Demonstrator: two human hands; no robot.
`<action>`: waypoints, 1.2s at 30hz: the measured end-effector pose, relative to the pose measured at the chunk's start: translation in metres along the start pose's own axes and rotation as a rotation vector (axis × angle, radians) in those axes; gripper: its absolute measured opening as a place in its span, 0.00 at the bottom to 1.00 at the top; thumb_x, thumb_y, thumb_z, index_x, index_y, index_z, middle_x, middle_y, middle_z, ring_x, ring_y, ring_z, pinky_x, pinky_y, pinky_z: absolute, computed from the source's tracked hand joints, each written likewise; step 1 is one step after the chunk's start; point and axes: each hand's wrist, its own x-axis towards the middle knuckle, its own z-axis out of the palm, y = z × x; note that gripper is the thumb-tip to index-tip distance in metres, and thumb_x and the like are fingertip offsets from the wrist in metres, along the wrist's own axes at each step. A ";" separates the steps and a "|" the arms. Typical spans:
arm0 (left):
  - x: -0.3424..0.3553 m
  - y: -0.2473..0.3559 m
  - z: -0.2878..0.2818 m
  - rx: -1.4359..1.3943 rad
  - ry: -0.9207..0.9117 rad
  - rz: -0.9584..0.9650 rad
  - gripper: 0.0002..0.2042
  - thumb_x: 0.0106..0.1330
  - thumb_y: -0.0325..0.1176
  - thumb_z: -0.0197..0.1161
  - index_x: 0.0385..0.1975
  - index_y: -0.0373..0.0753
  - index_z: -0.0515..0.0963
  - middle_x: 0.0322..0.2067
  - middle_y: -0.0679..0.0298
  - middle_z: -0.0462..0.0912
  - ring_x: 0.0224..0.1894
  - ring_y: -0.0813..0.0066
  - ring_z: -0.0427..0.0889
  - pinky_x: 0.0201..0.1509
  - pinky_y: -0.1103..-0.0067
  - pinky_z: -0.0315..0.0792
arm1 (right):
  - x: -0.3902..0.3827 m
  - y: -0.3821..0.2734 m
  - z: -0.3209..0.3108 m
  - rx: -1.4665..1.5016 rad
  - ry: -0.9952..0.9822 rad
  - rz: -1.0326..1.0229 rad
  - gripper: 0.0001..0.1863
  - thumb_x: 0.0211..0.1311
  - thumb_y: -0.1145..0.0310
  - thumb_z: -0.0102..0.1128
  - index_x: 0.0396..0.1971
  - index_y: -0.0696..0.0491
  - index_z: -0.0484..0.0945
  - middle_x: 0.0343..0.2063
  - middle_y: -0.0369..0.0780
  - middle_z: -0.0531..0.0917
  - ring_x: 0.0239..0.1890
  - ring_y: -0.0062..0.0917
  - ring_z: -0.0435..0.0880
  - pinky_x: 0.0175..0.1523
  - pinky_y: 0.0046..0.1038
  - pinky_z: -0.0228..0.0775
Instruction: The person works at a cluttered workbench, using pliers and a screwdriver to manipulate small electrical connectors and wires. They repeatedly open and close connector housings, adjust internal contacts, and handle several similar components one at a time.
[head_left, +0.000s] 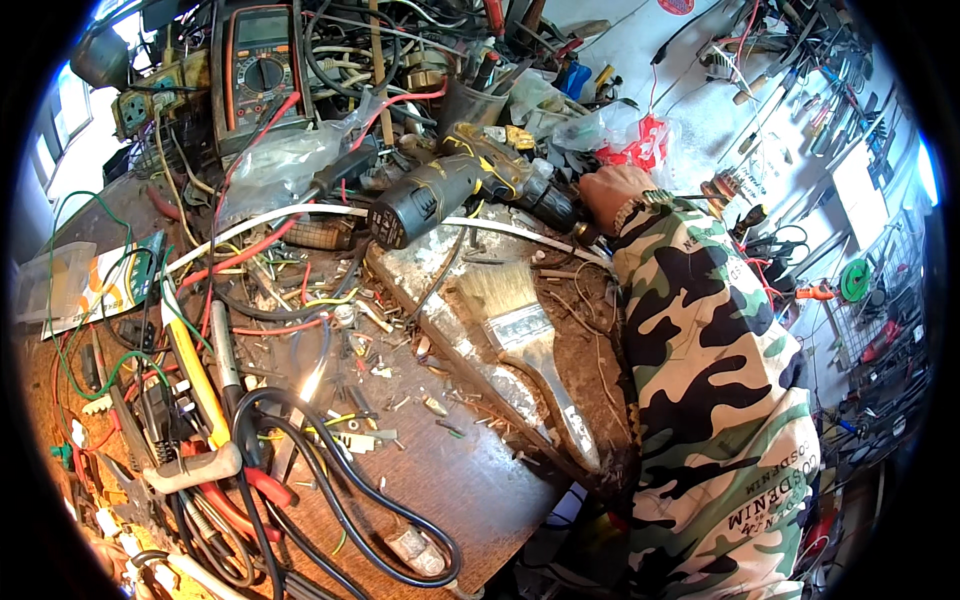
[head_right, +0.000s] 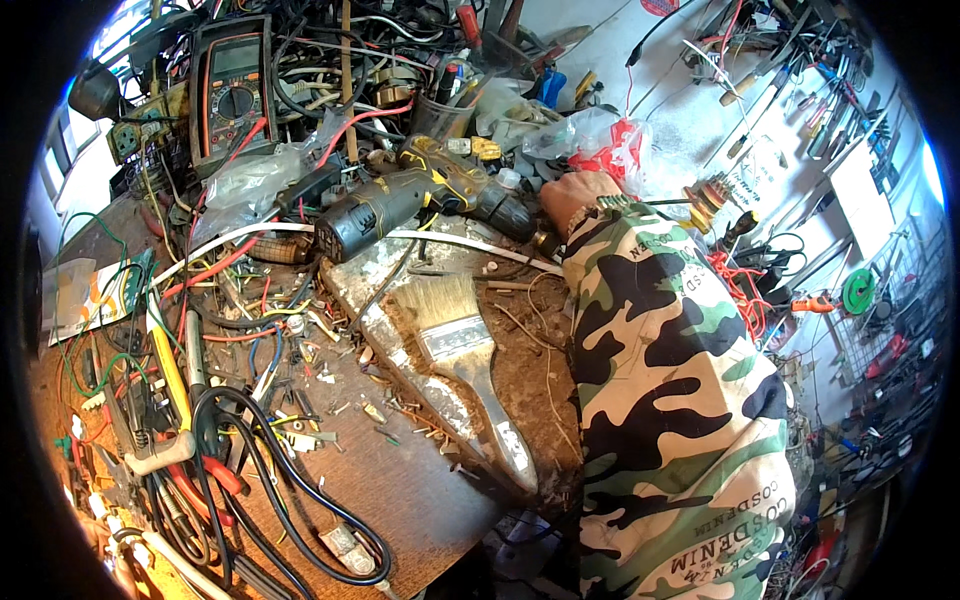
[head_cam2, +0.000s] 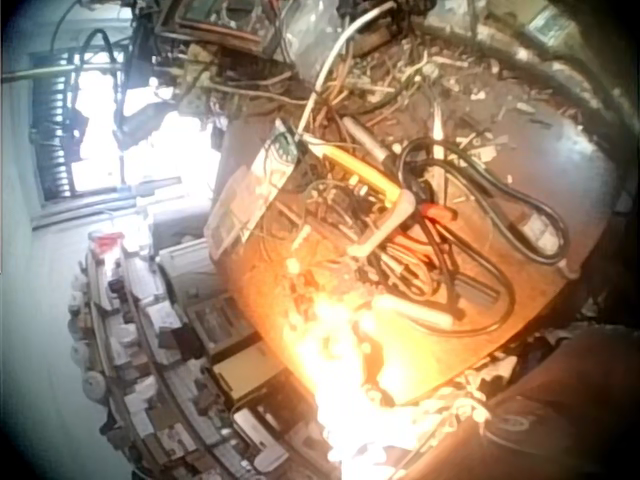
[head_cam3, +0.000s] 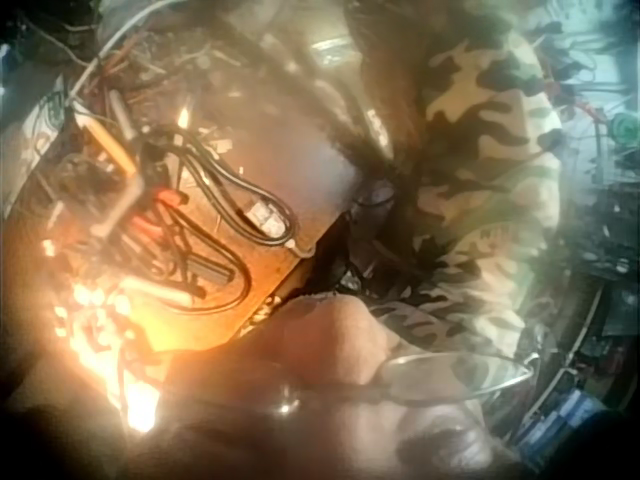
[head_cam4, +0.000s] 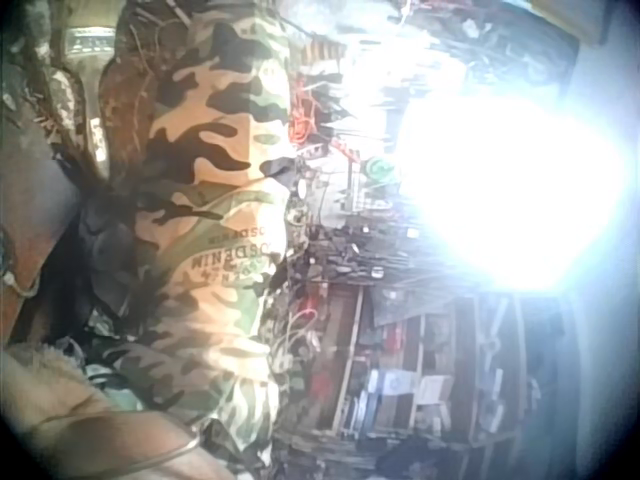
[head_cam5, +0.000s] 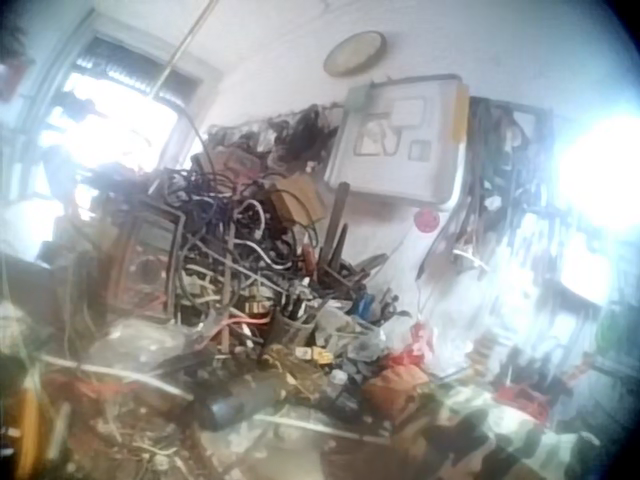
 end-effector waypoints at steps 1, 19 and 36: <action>-0.001 0.000 -0.001 0.002 -0.005 0.000 0.15 0.70 0.33 0.66 0.52 0.35 0.80 0.39 0.64 0.83 0.44 0.76 0.80 0.48 0.76 0.76 | 0.000 0.000 0.001 -0.001 0.015 -0.004 0.09 0.57 0.66 0.70 0.35 0.53 0.87 0.34 0.47 0.88 0.43 0.44 0.89 0.48 0.43 0.82; -0.051 0.023 -0.029 0.185 0.020 0.113 0.14 0.70 0.34 0.67 0.51 0.35 0.82 0.38 0.64 0.84 0.43 0.77 0.80 0.47 0.77 0.77 | -0.011 0.014 -0.046 0.233 0.474 -0.037 0.04 0.43 0.72 0.64 0.22 0.56 0.81 0.21 0.49 0.81 0.27 0.47 0.85 0.34 0.47 0.76; -0.040 0.089 -0.016 0.025 -0.226 0.205 0.22 0.59 0.36 0.69 0.49 0.26 0.83 0.31 0.56 0.87 0.30 0.79 0.82 0.35 0.77 0.77 | -0.156 -0.268 -0.276 1.770 -0.176 -0.682 0.07 0.60 0.80 0.69 0.38 0.63 0.88 0.26 0.36 0.87 0.24 0.12 0.81 0.29 0.16 0.73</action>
